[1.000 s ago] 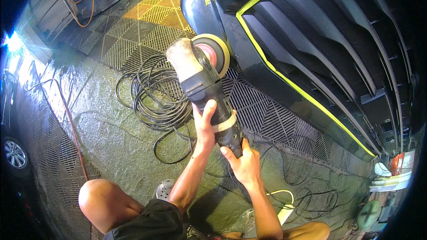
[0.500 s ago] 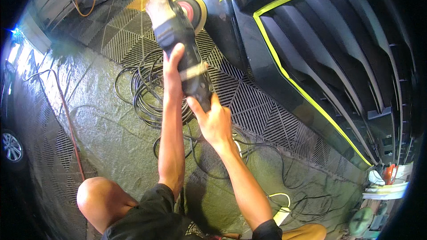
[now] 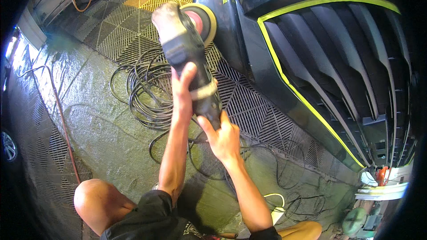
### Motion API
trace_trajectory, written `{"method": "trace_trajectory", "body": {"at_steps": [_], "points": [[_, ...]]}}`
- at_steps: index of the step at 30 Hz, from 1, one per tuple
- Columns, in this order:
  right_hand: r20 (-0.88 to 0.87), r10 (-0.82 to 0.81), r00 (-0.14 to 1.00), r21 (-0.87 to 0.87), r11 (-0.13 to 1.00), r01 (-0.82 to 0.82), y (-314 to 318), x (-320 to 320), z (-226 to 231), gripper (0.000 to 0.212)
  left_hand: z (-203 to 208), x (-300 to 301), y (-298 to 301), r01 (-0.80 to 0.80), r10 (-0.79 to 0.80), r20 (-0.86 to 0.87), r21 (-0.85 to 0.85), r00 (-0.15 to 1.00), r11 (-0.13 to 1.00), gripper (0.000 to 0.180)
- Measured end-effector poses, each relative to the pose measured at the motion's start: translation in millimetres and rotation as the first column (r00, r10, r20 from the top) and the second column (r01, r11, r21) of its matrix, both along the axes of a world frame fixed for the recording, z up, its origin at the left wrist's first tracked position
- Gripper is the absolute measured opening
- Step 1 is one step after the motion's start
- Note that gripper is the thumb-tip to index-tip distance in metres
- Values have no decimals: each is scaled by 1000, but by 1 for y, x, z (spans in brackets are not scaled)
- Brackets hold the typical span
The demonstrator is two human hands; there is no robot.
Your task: The person uses a rotary polisher to buff the front bumper of a dark-colored car. They move the tool along the lower edge and around the grille area, which is outlined with yellow tape.
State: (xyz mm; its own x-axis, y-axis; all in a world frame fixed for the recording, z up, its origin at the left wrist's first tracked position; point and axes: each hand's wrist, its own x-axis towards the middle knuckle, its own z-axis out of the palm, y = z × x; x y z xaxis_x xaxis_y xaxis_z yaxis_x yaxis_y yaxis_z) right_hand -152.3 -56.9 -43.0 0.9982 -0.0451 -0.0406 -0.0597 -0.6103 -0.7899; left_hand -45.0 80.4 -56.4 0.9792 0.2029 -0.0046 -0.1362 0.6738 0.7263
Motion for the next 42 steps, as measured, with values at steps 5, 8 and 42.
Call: {"method": "trace_trajectory", "body": {"at_steps": [5, 8, 42], "points": [[-53, -42, 998, 65, 997, 46, -51, -76, 7, 79, -6, -80, -58, 34, -38, -102, -38, 994, 999, 76], [-53, -58, 997, 57, 997, 61, -61, -98, 7, 73, -8, -101, -74, 49, -55, -146, -40, 988, 998, 77], [-183, -82, 980, 5, 996, 84, -99, -114, 8, 79, 2, -116, -101, -26, 30, -71, 54, 997, 998, 94]]}}
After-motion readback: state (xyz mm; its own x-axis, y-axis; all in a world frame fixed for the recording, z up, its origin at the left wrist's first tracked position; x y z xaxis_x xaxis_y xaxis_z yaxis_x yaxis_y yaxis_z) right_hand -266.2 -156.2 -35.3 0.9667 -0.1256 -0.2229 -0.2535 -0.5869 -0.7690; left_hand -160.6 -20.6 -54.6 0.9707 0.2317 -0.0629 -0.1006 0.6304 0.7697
